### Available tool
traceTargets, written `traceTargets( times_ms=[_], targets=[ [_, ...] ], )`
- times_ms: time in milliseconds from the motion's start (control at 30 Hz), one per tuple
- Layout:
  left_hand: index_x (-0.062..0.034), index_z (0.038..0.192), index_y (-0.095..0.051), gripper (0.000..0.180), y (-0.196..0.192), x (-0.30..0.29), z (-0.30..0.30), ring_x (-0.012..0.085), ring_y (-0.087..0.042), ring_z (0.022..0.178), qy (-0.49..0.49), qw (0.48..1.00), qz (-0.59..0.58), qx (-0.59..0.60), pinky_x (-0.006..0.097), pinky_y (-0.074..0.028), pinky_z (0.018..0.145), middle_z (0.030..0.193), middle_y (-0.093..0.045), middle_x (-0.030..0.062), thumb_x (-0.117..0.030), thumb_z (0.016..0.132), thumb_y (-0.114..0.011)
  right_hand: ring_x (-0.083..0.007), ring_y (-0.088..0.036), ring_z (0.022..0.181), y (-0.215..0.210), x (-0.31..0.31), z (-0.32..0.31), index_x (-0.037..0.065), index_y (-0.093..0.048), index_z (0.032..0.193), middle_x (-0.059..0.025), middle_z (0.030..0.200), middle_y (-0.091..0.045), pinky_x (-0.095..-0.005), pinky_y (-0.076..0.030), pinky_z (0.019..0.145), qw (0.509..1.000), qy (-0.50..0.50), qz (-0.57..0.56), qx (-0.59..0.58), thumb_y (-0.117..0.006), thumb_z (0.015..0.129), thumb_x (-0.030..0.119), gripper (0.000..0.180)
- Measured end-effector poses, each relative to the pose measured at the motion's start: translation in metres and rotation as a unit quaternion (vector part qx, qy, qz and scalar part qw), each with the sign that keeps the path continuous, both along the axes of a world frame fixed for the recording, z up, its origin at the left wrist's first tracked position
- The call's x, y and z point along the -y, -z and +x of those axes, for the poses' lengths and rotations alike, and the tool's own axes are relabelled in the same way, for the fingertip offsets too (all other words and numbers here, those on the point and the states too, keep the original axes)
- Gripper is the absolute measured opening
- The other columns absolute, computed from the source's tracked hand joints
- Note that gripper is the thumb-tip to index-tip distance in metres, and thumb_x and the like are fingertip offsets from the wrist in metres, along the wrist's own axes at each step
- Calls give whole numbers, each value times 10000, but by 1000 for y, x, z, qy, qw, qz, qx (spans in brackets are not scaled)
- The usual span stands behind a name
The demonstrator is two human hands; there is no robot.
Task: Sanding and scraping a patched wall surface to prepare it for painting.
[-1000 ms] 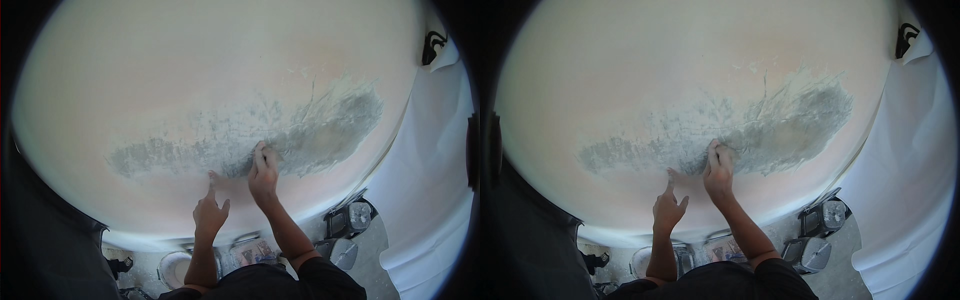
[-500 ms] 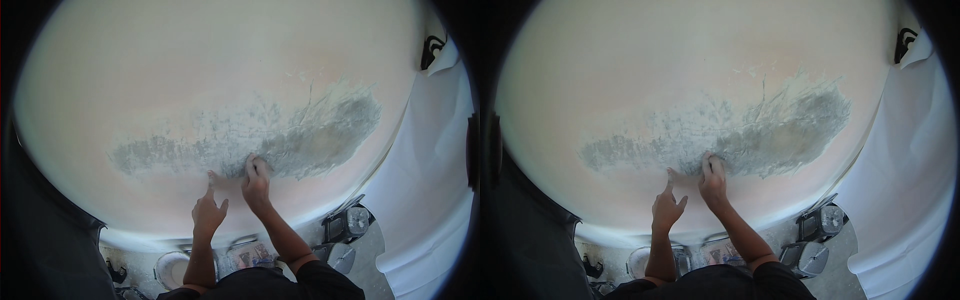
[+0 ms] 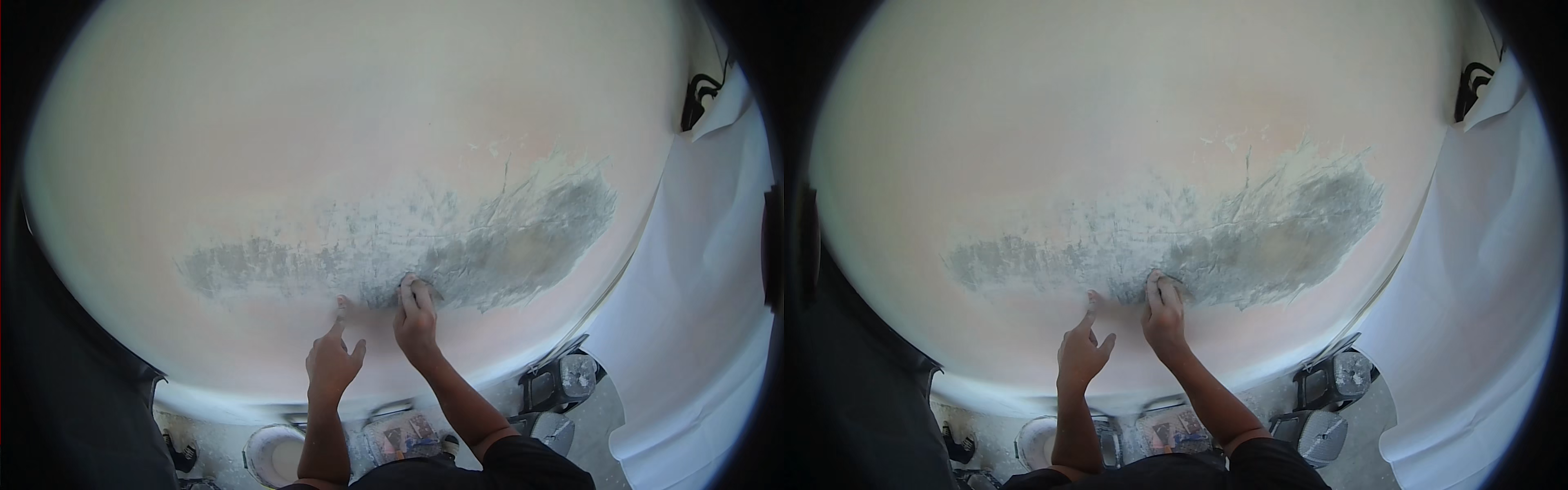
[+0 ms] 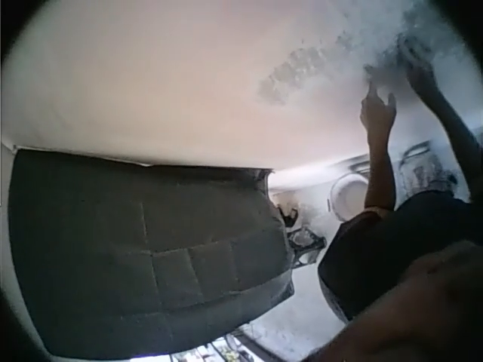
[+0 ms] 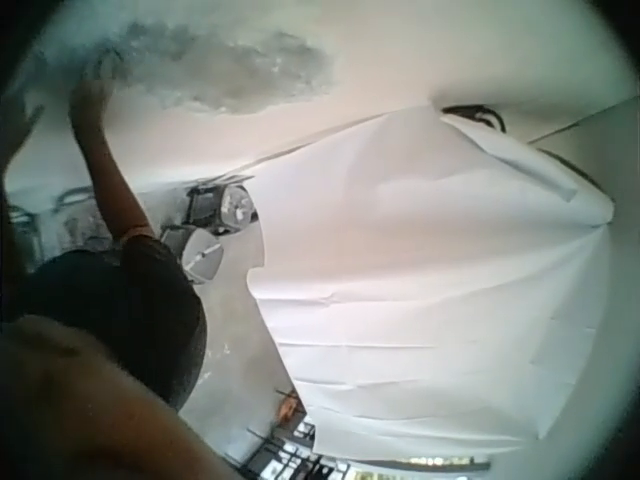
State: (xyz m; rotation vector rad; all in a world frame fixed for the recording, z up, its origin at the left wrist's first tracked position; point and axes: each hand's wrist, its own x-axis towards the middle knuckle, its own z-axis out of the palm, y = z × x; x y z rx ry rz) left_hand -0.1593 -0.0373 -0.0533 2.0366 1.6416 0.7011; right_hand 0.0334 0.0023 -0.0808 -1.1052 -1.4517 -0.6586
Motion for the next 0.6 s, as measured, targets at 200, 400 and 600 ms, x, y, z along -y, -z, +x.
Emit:
traceTargets(
  times_ms=[200, 400, 600],
  targets=[
    [-275, 1588, -254, 872, -13, 9, 5, 349, -673, 722, -3, 1000, -27, 7, 480, -535, 720, 689, -643, 116, -257, 840, -702, -374, -590, 843, -17, 0, 1, -135, -589, 1242, -220, 945, -585, -397, -497, 786, 999, -26, -21, -29, -581, 882, -91, 363],
    [-284, 1597, -211, 903, -6, 6, 4, 335, -674, 717, -16, 1000, -1, 3, 473, -534, 711, 680, -639, 102, -233, 842, -702, -376, -588, 824, -26, 0, 0, -138, -580, 1249, -223, 938, -585, -413, -504, 768, 998, -22, -53, -11, -575, 875, -104, 375],
    [-241, 1592, -247, 931, -2, 6, 8, 261, -594, 530, -24, 999, 41, 21, 407, -500, 611, 553, -562, 72, -197, 805, -743, -376, -609, 882, 8, -1, 2, -118, -557, 1293, -225, 972, -596, -403, -509, 776, 999, -28, -28, -8, -576, 876, -105, 418]
  ],
)
